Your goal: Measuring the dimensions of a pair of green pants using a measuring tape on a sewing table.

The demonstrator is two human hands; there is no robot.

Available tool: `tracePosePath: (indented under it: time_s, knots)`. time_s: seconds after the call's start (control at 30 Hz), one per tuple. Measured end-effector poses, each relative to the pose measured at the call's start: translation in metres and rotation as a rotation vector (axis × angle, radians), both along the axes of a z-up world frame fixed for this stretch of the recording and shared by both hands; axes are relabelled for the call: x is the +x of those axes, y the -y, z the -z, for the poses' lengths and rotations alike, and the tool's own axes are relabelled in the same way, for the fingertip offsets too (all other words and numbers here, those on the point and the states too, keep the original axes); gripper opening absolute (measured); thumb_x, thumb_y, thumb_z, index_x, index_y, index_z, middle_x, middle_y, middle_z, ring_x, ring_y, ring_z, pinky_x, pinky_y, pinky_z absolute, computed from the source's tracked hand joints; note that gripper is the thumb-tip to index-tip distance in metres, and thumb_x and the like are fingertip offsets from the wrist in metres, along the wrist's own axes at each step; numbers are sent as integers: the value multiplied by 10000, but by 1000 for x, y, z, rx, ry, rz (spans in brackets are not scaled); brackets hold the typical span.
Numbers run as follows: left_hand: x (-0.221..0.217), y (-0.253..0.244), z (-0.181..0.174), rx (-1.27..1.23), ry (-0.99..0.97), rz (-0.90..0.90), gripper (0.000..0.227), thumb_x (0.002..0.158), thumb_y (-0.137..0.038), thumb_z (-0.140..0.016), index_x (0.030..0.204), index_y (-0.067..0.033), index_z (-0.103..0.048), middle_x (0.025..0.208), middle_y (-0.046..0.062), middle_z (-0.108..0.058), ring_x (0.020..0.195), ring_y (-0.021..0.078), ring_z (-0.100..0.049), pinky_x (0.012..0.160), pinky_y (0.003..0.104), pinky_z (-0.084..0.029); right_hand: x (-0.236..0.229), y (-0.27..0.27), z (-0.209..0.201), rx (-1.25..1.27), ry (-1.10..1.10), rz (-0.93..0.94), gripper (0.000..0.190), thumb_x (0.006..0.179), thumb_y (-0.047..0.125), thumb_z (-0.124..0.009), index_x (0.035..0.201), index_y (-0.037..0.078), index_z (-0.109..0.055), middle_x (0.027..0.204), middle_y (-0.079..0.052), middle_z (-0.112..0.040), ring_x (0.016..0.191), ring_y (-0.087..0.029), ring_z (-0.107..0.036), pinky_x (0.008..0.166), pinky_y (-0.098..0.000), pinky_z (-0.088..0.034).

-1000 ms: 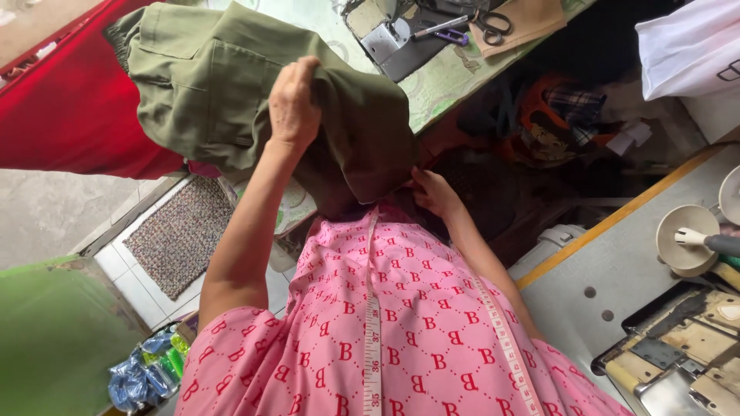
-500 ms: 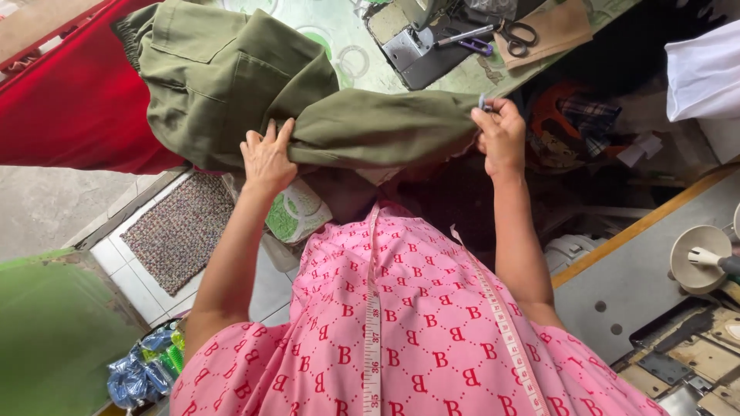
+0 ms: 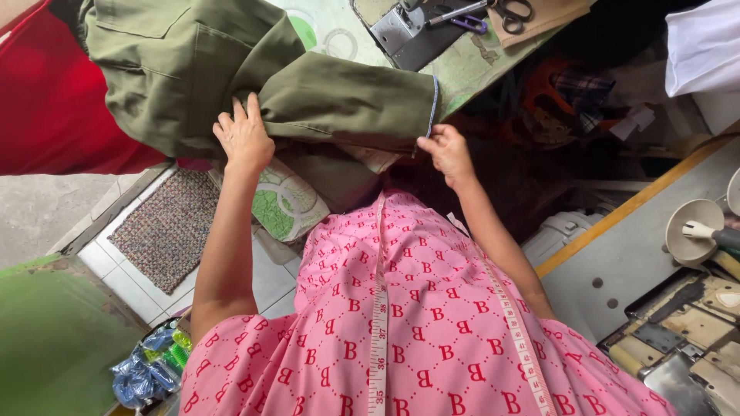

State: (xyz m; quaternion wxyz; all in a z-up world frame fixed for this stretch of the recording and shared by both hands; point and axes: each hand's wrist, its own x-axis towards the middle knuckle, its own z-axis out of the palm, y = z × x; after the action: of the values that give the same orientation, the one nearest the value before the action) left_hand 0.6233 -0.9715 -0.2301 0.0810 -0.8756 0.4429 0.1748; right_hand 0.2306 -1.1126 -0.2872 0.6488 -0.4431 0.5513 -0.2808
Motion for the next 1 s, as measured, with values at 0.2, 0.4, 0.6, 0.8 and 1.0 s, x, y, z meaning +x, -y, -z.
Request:
tracePosePath:
  time_s: [0.2,0.4,0.6,0.8,1.0]
  knots:
    - [-76,17,-76,-380,55,243,1002,712,126,-842,1591,-96,-417,1623,268,-363,1454,523,-322,1174,679,-206,5,12,-52,-356,-347,-197,148,859,209,-832,904,173,-696,786,62,-662,718,-84,-630,621,-231,-503]
    - [-61,35,-10,-452,-112,429,601,800,-125,-776,1347,-226,-550,1389,125,-586,1377,386,-495,1182,637,-230,13,27,-151,-309,237,-40,82,1057,57,-653,1089,120,-611,567,64,-389,391,5,-358,354,-150,-287]
    - [-18,28,-12,-507,-184,398,330,819,-95,-703,1068,-294,-619,951,-70,-700,999,199,-729,1020,454,-486,28,16,-180,-390,63,-235,348,883,-26,-825,1185,67,-677,941,-75,-757,828,-82,-700,771,-279,-621]
    - [5,3,-59,-555,-65,428,301,777,-47,-663,968,-279,-656,840,-52,-631,904,213,-665,832,371,-490,17,18,-191,-281,251,-16,80,968,-27,-736,1014,8,-681,521,48,-367,362,17,-312,320,-177,-253]
    - [36,-20,-71,-805,-361,227,448,706,90,-511,1039,-162,-677,905,12,-608,916,211,-580,812,332,-461,14,21,-205,-388,232,-7,153,1021,4,-709,942,92,-613,564,65,-322,429,-17,-256,378,-197,-205]
